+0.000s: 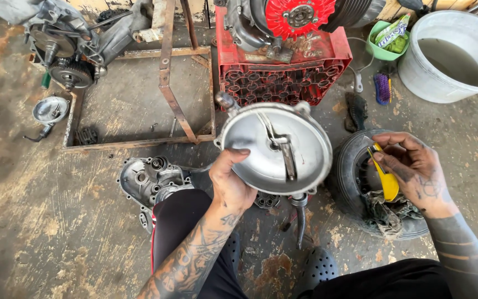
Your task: Repairing and reassembling a motorcycle clutch assembly on a workshop floor
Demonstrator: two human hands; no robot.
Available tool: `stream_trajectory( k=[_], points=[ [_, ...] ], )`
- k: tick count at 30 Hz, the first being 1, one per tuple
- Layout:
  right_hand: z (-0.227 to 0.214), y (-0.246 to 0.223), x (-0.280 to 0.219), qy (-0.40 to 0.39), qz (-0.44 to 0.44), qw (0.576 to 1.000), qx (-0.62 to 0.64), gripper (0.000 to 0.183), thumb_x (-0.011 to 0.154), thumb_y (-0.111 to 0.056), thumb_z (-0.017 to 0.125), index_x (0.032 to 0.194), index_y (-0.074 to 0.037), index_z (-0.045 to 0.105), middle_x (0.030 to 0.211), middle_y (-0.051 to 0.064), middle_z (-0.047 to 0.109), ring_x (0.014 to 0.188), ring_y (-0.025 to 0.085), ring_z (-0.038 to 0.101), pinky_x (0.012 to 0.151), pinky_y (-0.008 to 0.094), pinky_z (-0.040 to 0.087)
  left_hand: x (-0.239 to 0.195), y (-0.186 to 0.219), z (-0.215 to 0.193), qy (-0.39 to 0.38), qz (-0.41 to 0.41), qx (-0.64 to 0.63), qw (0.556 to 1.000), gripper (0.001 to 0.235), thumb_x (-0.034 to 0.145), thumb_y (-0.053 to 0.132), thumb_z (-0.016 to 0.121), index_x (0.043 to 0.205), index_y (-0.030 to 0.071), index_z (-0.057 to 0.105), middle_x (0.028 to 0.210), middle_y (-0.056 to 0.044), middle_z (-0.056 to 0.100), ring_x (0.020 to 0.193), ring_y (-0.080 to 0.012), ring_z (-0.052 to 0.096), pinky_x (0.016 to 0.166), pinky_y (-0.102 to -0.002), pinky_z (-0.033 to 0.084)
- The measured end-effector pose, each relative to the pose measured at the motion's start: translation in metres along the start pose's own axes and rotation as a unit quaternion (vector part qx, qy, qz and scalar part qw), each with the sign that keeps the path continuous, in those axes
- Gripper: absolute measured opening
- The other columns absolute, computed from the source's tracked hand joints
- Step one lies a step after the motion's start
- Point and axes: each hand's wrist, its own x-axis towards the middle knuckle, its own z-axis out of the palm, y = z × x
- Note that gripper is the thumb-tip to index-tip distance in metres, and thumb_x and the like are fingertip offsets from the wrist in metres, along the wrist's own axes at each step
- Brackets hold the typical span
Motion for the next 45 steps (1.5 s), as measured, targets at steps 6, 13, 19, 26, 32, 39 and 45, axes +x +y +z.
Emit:
stream_trajectory(
  k=[6,13,19,26,32,39,45],
  points=[
    [0.007,0.007,0.001,-0.037,0.036,0.998,0.02,0.035,0.096,0.006,0.054,0.13,0.003,0.061,0.101,0.02,0.073,0.083,0.026,0.072,0.075,0.033,0.06,-0.012,0.024,0.045,0.082,0.001,-0.036,0.996,0.061,0.069,0.016,0.051,0.127,0.0,0.051,0.131,-0.02,0.052,0.114,-0.03,0.048,0.103,-0.044,0.037],
    [0.044,0.003,-0.026,-0.14,-0.094,0.981,0.092,0.047,0.088,-0.008,0.046,0.134,-0.002,0.056,0.085,0.004,0.055,0.066,0.012,0.052,0.054,0.026,0.047,-0.008,0.022,0.04,0.092,-0.02,-0.086,0.992,0.056,0.071,0.018,0.05,0.125,0.005,0.053,0.125,-0.013,0.058,0.107,-0.0257,0.053,0.1,-0.042,0.042],
    [0.072,-0.015,-0.057,-0.086,-0.125,0.988,0.039,0.052,0.067,-0.012,0.088,0.116,-0.008,0.07,0.096,0.002,0.068,0.055,0.003,0.05,0.045,0.018,0.041,-0.029,0.016,0.058,0.125,0.025,-0.1,0.987,0.064,0.071,0.013,0.05,0.133,0.001,0.045,0.136,-0.016,0.05,0.118,-0.0269,0.051,0.101,-0.042,0.043],
    [0.073,-0.019,-0.057,0.012,-0.121,0.991,0.047,0.033,0.076,-0.012,0.079,0.105,0.001,0.071,0.109,0.013,0.073,0.083,0.015,0.063,0.074,0.026,0.048,-0.04,-0.002,0.039,0.073,0.03,-0.108,0.991,0.054,0.077,0.01,0.055,0.129,-0.006,0.051,0.124,-0.017,0.06,0.103,-0.0243,0.06,0.091,-0.033,0.049],
    [0.068,-0.016,-0.052,0.091,-0.157,0.984,-0.003,0.036,0.092,-0.032,0.066,0.103,0.002,0.068,0.1,0.011,0.07,0.061,0.008,0.047,0.057,0.022,0.037,-0.037,-0.024,0.015,-0.055,0.057,-0.089,0.993,0.037,0.08,-0.002,0.057,0.115,-0.015,0.056,0.106,-0.022,0.069,0.088,-0.0253,0.07,0.084,-0.03,0.057],
    [0.063,-0.02,-0.053,0.161,-0.223,0.961,-0.017,0.045,0.099,-0.036,0.053,0.095,0.008,0.063,0.097,0.017,0.066,0.061,0.011,0.048,0.057,0.022,0.036,-0.035,-0.045,-0.002,0.012,0.016,-0.07,0.997,0.029,0.076,-0.008,0.057,0.105,-0.01,0.059,0.086,-0.013,0.064,0.079,-0.0183,0.059,0.081,-0.028,0.049],
    [0.068,-0.035,-0.048,0.15,-0.159,0.964,0.149,0.044,0.105,-0.042,0.056,0.092,0.0,0.064,0.078,0.006,0.061,0.053,0.005,0.043,0.051,0.018,0.033,-0.02,-0.06,-0.033,-0.072,0.012,-0.077,0.994,0.021,0.084,-0.004,0.056,0.064,0.003,0.055,0.078,-0.004,0.054,0.08,-0.0127,0.049,0.085,-0.027,0.042]
  ],
)
